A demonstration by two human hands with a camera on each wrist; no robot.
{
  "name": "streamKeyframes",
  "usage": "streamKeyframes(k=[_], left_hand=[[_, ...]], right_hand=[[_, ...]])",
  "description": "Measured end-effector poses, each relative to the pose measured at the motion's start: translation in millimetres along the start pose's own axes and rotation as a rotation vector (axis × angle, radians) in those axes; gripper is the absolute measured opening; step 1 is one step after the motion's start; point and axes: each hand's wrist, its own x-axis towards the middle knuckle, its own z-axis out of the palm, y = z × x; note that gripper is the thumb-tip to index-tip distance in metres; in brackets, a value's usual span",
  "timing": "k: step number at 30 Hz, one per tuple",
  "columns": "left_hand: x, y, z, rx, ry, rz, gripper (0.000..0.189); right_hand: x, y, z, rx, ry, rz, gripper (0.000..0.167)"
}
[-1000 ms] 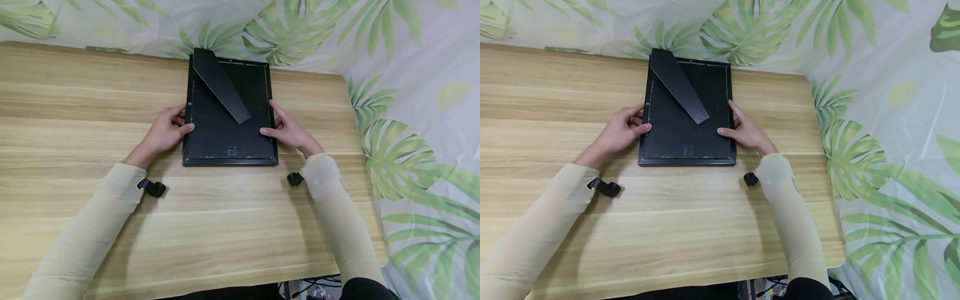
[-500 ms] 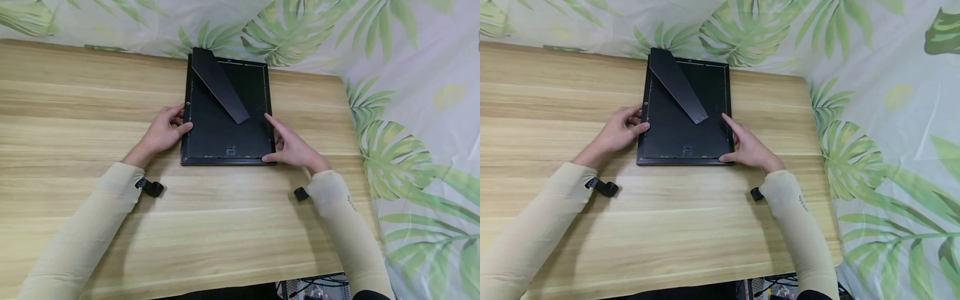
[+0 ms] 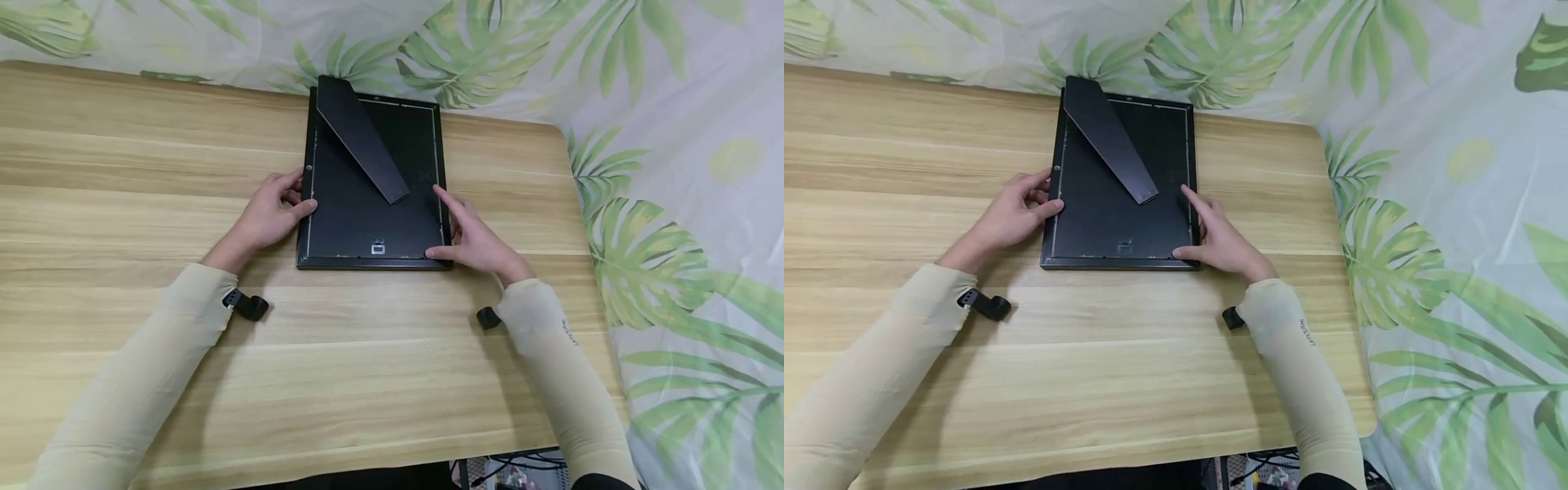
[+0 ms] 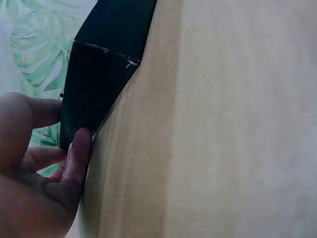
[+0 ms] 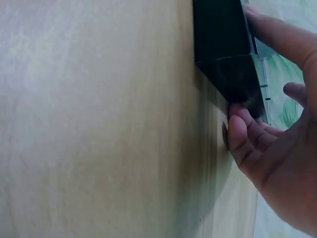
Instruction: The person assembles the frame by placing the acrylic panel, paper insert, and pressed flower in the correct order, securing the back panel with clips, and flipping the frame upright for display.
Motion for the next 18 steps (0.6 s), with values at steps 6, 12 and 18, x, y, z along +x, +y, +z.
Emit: streamKeyframes(k=[6,12,18], left_hand=[[1.1,-1.2,0.1,0.009,-0.006,-0.020,0.077],[0.1,-0.9,0.3,0.004,-0.009,-0.025,0.078],[0.7,-0.8,-0.6,0.002,-0.004,-0.020,0.076]], right_hand=[[1.9,2.5,-2.4,0.135,0.023,0.026,0.102],[4.6,3.2,-1.7,0.125,0.055,0.089,0.097],[6.8,-1.7,-1.5,0.100,0.066,0.131,0.096]])
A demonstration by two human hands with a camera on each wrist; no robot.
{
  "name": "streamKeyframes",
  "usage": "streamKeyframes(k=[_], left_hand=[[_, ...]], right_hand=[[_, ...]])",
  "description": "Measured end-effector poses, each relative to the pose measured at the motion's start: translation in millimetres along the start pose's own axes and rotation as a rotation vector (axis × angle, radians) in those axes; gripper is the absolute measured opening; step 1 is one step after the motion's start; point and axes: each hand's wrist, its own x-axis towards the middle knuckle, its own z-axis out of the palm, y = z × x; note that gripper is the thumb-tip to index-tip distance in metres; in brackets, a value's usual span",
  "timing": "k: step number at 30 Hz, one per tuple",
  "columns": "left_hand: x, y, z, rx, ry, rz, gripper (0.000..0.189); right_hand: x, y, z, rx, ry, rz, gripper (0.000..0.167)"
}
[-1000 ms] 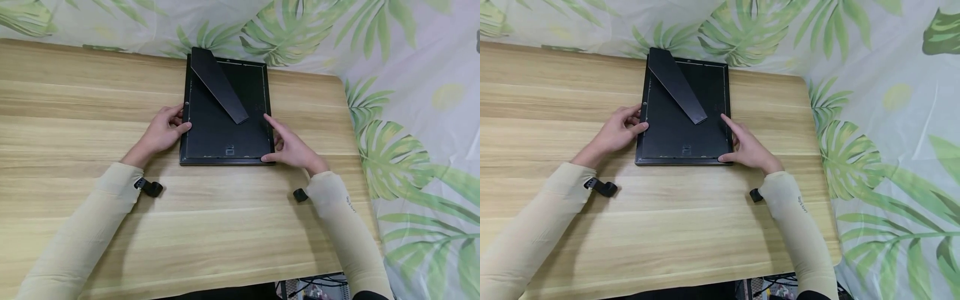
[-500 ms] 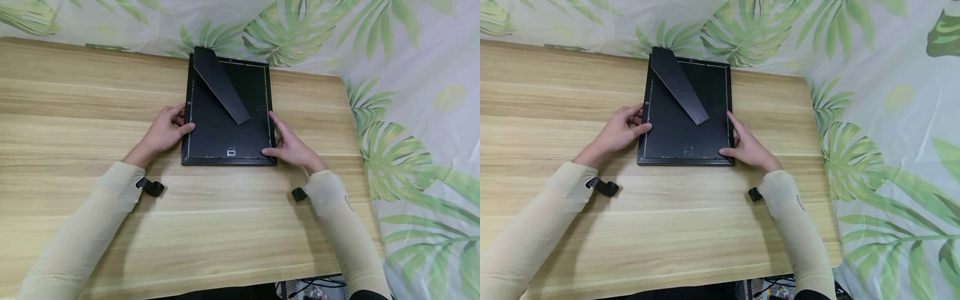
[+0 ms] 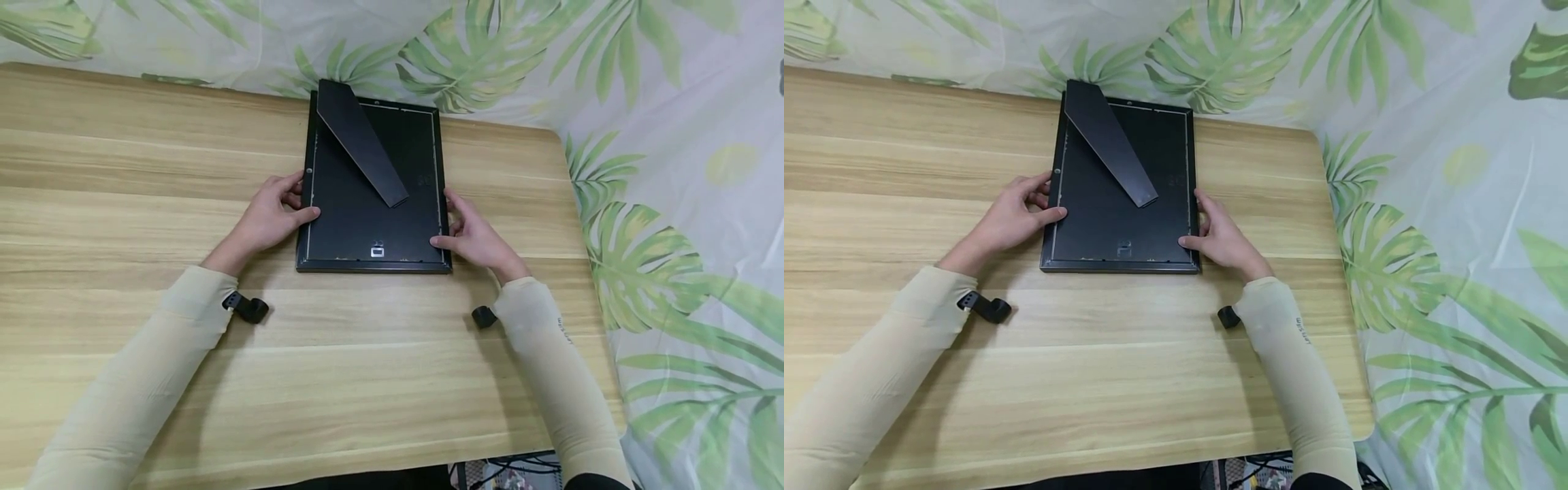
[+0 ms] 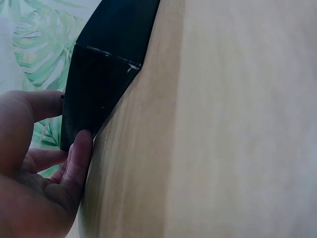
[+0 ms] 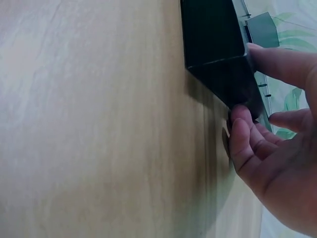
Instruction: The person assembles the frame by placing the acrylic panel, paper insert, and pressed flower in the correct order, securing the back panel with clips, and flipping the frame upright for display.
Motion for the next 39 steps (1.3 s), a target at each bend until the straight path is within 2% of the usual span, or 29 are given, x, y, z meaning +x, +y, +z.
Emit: streamKeyframes(k=[5,9,12,18,21,29,39], left_hand=[[-0.3,1.5,-0.9,-0.005,0.008,0.010,0.075],[-1.4,2.3,0.2,-0.010,0.009,0.012,0.074],[-1.3,2.2,0.5,-0.009,0.007,0.010,0.074],[-1.2,-1.7,0.0,-0.010,0.000,0.008,0.073],[-1.5,-2.9,-1.8,-0.013,-0.010,0.002,0.073],[-2.6,-7.8,-10.7,-0.048,-0.094,0.015,0.073],[-5.9,-9.9,-23.3,-0.123,-0.216,0.101,0.084]], right_hand=[[-0.1,-3.6,1.5,-0.007,0.007,0.002,0.096],[-1.1,1.8,1.6,0.039,0.014,-0.006,0.096],[-0.8,6.8,-1.2,0.109,0.003,0.005,0.091],[2.0,16.1,-8.6,0.292,-0.029,0.052,0.065],[4.9,18.4,-11.3,0.370,-0.032,0.057,0.059],[13.3,21.3,-10.8,0.409,0.012,0.088,0.063],[14.2,15.6,-10.2,0.406,0.034,0.110,0.064]])
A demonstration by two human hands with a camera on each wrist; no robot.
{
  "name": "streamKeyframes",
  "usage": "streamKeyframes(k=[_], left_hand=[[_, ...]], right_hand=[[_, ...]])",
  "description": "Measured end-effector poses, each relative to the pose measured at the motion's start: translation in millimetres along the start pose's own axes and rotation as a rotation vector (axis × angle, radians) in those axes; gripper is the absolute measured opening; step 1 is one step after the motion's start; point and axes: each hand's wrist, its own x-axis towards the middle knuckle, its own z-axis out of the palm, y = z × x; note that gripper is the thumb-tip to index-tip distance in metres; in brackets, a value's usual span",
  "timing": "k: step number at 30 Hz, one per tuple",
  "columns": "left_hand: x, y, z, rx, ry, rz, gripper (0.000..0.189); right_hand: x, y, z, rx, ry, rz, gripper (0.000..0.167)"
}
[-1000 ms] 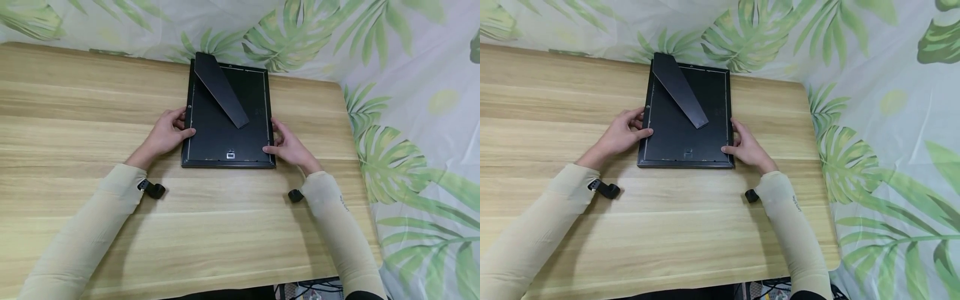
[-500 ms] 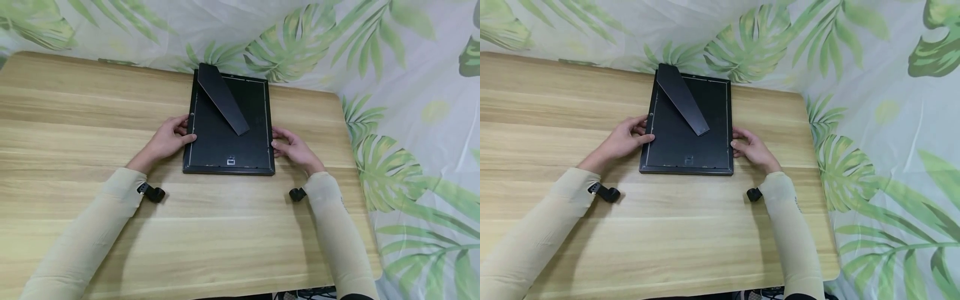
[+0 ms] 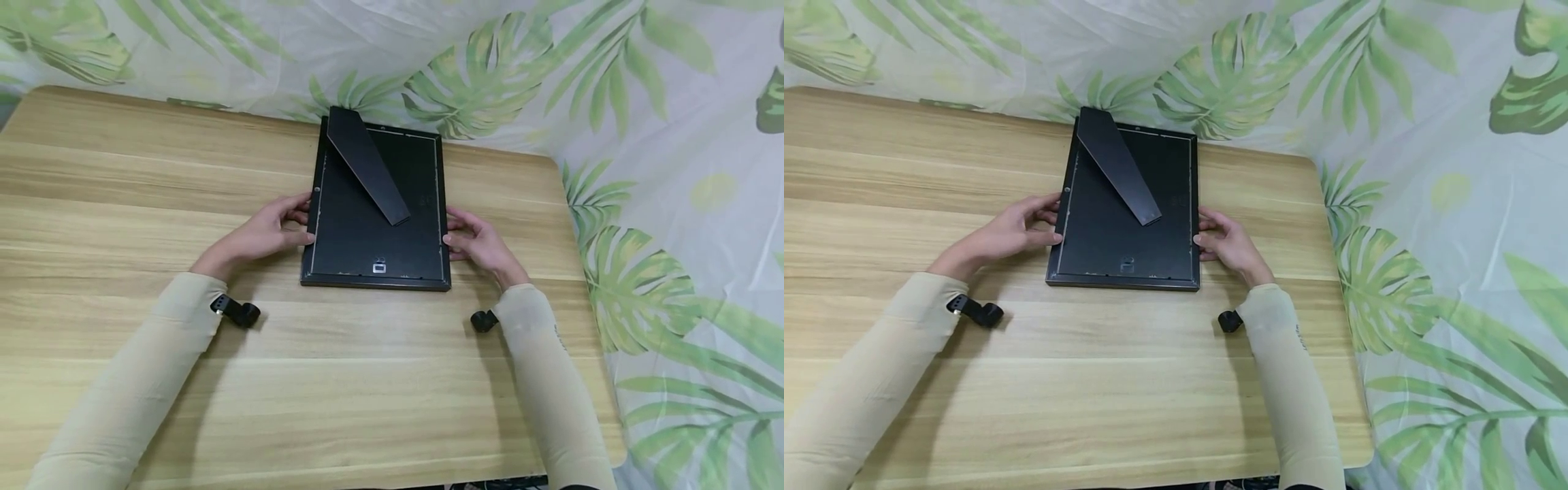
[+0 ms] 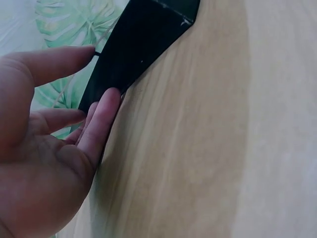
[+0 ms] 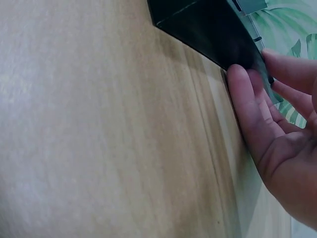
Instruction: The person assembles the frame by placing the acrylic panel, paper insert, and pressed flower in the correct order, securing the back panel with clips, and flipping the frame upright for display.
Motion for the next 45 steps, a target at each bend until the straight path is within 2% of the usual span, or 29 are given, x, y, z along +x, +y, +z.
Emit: streamKeyframes(k=[5,12,23,29,34,38,41,45], left_hand=[[0.7,-1.1,-0.9,-0.014,-0.025,0.009,0.086],[1.9,-2.5,-1.1,0.008,-0.014,0.000,0.083],[2.7,7.8,3.2,-0.016,0.028,-0.111,0.083],[4.1,20.4,9.5,0.042,0.055,-0.144,0.084],[4.2,31.3,14.0,0.089,0.076,-0.158,0.084],[2.9,38.6,17.6,0.165,0.094,-0.210,0.086],[3.4,41.7,18.9,0.223,0.096,-0.230,0.086],[6.0,41.6,18.5,0.254,0.091,-0.233,0.086]], right_hand=[[-1.1,-0.6,0.4,0.016,0.005,-0.009,0.064],[-1.1,-0.4,1.4,0.018,0.014,0.001,0.065],[-1.6,-2.8,2.5,0.018,0.014,0.024,0.065],[-0.9,-4.1,3.7,0.039,0.019,0.032,0.065],[-0.4,-7.9,7.0,-0.011,0.027,0.026,0.064],[-3.0,-11.8,8.2,-0.050,0.020,0.031,0.065],[-5.7,-14.3,7.6,-0.070,0.014,0.040,0.065],[-6.7,-13.6,6.5,-0.080,0.016,0.054,0.066]])
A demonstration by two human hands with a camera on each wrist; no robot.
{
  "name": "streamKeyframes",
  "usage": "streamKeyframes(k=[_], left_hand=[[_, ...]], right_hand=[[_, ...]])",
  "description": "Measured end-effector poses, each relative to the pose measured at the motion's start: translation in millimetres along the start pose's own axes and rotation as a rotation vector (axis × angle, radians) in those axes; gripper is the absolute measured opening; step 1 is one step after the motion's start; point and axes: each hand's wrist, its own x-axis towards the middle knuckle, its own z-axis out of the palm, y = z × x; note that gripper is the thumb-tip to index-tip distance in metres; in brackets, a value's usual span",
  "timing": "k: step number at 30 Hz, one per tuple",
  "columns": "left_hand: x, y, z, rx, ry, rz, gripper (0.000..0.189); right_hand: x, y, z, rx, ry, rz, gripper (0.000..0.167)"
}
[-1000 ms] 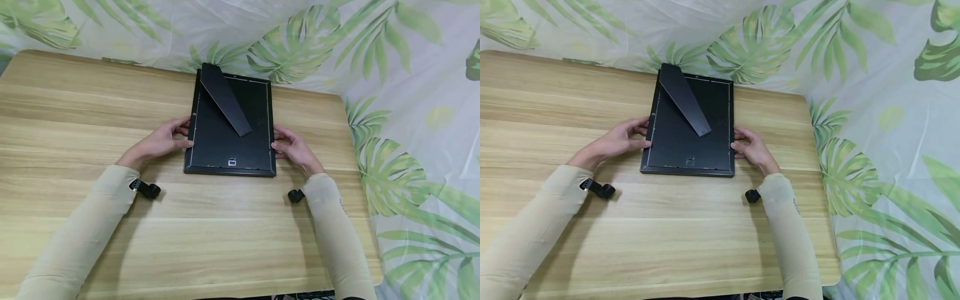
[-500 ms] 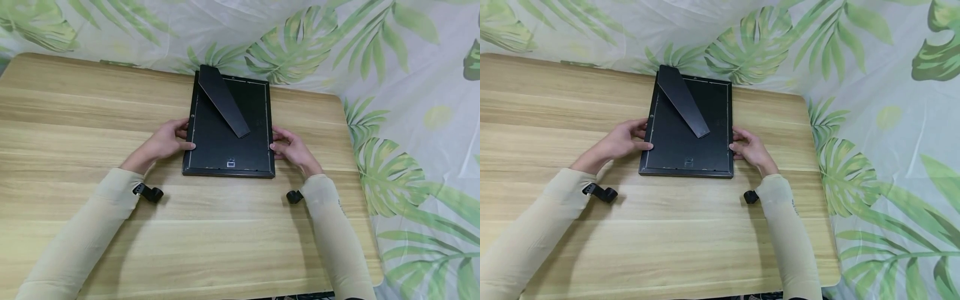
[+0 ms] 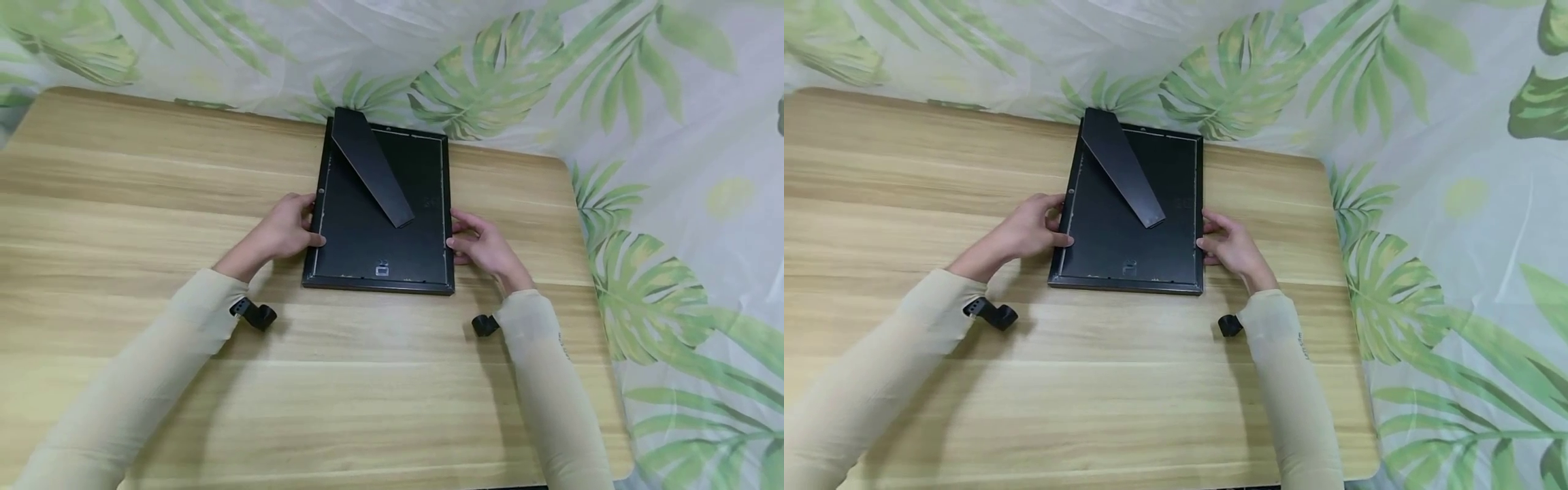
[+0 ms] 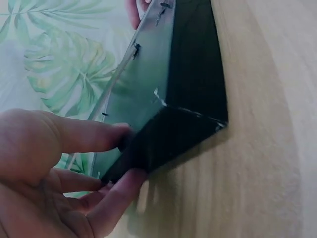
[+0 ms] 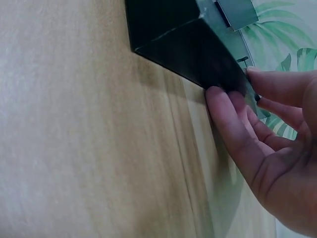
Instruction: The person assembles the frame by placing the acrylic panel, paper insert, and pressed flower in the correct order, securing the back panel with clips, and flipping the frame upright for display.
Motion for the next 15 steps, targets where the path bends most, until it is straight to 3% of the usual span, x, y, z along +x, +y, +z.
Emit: streamKeyframes(k=[5,10,12,15], left_hand=[[3.3,-5.9,1.1,-0.077,-0.007,0.007,0.087],[8.2,-16.9,-5.2,-0.219,-0.065,0.007,0.098],[13.7,-19.6,-11.3,-0.254,-0.063,0.020,0.100],[27.6,-19.1,-21.2,-0.223,-0.012,0.043,0.092]], right_hand=[[-2.9,0.7,-0.8,-0.007,0.015,-0.001,0.066],[-4.3,1.4,1.9,-0.007,0.026,0.012,0.066],[-3.5,1.0,3.4,0.003,0.022,0.004,0.066],[-2.8,0.1,4.0,0.013,0.017,-0.010,0.066]])
